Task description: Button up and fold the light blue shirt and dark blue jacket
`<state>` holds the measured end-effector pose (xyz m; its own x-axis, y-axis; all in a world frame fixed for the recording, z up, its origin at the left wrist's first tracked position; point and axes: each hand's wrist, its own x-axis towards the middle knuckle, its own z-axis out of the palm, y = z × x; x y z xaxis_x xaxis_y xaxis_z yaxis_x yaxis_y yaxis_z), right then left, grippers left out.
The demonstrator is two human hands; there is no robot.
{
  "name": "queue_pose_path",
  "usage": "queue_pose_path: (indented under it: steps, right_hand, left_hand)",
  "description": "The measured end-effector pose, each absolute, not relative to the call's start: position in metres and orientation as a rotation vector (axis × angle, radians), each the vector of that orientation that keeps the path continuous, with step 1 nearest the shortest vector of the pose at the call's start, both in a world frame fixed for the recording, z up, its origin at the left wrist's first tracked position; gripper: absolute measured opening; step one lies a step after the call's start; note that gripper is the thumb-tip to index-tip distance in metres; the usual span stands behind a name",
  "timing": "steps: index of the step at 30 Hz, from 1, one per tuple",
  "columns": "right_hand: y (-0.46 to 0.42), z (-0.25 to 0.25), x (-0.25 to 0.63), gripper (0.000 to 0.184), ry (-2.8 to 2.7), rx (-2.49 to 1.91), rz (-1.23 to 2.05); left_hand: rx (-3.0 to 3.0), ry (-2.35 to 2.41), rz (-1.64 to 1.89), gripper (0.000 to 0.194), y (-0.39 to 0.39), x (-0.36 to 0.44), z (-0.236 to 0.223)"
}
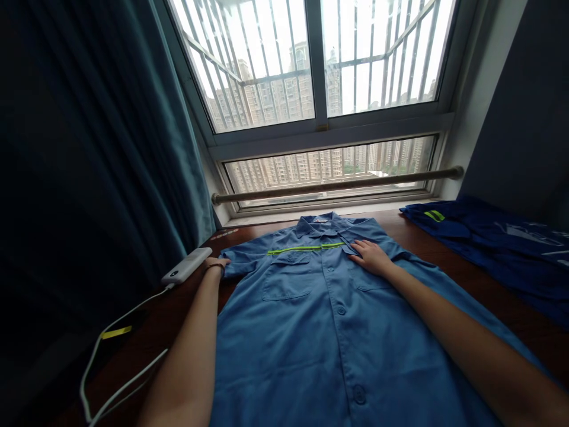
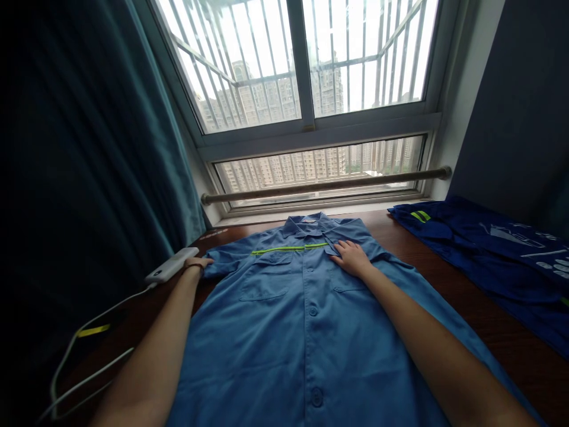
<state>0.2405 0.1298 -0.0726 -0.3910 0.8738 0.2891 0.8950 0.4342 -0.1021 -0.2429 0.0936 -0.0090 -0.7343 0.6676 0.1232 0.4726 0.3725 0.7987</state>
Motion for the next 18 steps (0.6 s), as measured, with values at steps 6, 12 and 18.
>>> queue_pose_path:
  steps: [6, 12, 18]
  right_hand:
    - [0.128, -0.070, 0.241, 0.061, -2.387, -1.524, -0.083]
    - [0.127, -0.069, 0.240, 0.058, -2.392, -1.546, -0.073]
    - [0.127, -0.069, 0.240, 0.059, -2.391, -1.539, -0.067]
  left_hand:
    - [1.041, 2.098, 1.523, 0.035, 0.114, -0.202, 0.016]
    - [1.603, 1.286, 1.158, 0.049, 0.119, -0.110, 0.022]
    - [2.083, 1.686, 0.826, 0.048, 0.120, -0.089, -0.022]
